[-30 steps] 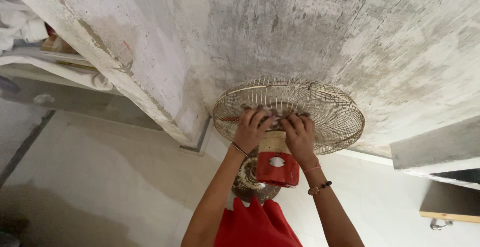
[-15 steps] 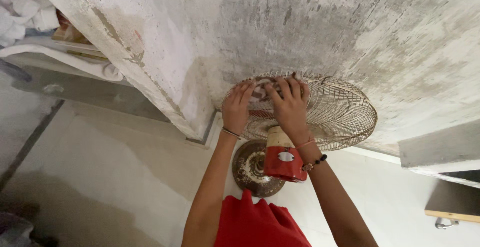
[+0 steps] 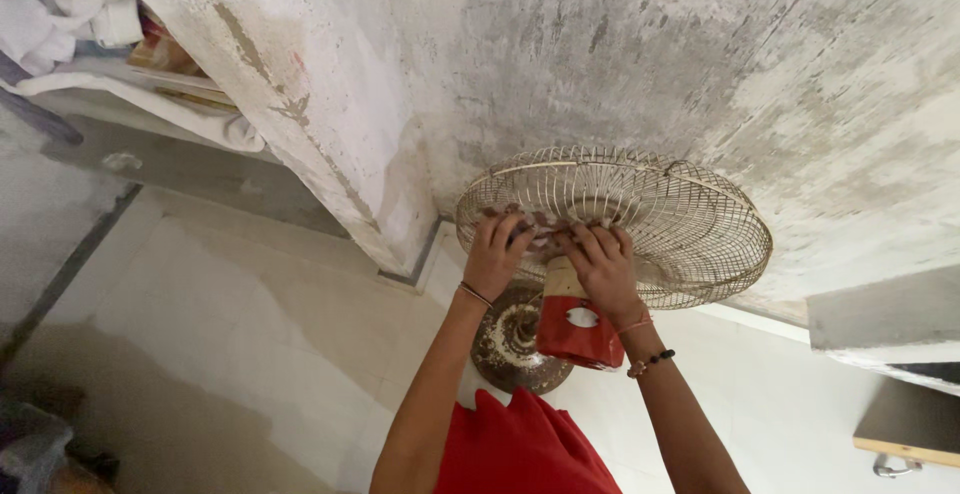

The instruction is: The person stands on a tiled floor and wipes the wire mesh cage of a ceiling-mounted fan using a cloth. They systematically clean the exterior surface of the fan's protective cage, moving around the perimeter to cover different sections.

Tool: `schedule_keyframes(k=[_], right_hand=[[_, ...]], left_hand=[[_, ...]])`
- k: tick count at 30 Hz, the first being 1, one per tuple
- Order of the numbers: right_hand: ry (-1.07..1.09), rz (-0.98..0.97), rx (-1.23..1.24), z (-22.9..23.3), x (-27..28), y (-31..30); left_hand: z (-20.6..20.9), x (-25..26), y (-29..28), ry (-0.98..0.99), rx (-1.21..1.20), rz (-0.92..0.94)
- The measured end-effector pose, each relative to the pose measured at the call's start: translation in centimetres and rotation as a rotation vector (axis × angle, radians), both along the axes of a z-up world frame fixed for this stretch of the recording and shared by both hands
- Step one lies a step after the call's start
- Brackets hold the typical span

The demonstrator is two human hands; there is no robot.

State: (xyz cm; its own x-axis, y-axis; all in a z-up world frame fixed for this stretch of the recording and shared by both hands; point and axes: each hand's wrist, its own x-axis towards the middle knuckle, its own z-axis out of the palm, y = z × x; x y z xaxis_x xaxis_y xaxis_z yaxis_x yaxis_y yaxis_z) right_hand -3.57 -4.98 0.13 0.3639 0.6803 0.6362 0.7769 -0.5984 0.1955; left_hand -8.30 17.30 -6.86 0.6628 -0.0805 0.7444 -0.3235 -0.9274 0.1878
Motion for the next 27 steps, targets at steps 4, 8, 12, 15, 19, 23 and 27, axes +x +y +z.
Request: schedule_keyframes(k=[4, 8, 12, 15, 19, 23, 27], right_hand=[[-0.008, 0.033, 0.101, 0.5, -0.3, 1.5], [-0.032, 0.071, 0.095, 2.3, 0.4, 4.4], [-0.005, 0.032, 0.027, 3.8, 1.0, 8.3], [-0.039, -0.001, -0.013, 3.5, 0.9, 9.1], [-0.013, 0.015, -0.116, 1.5, 1.0, 7.5], [0.038, 0.108, -0.12, -1.0, 1.2, 5.3], [0.042, 0.102, -0.121, -2.4, 0.6, 4.0]], left_hand=[[1.6, 0.2, 0.4, -0.004, -0.085, -0.024], [4.7, 0.1, 2.1, -0.038, -0.212, 0.113], [5.1, 0.6, 4.0, 0.022, -0.29, 0.194], [2.3, 1.4, 4.0, 0.061, -0.307, 0.208], [-1.0, 1.6, 2.3, 0.016, -0.259, 0.257], [-2.2, 0.5, 2.3, 0.058, -0.23, 0.214], [-2.9, -1.3, 2.5, 0.153, -0.226, 0.084]])
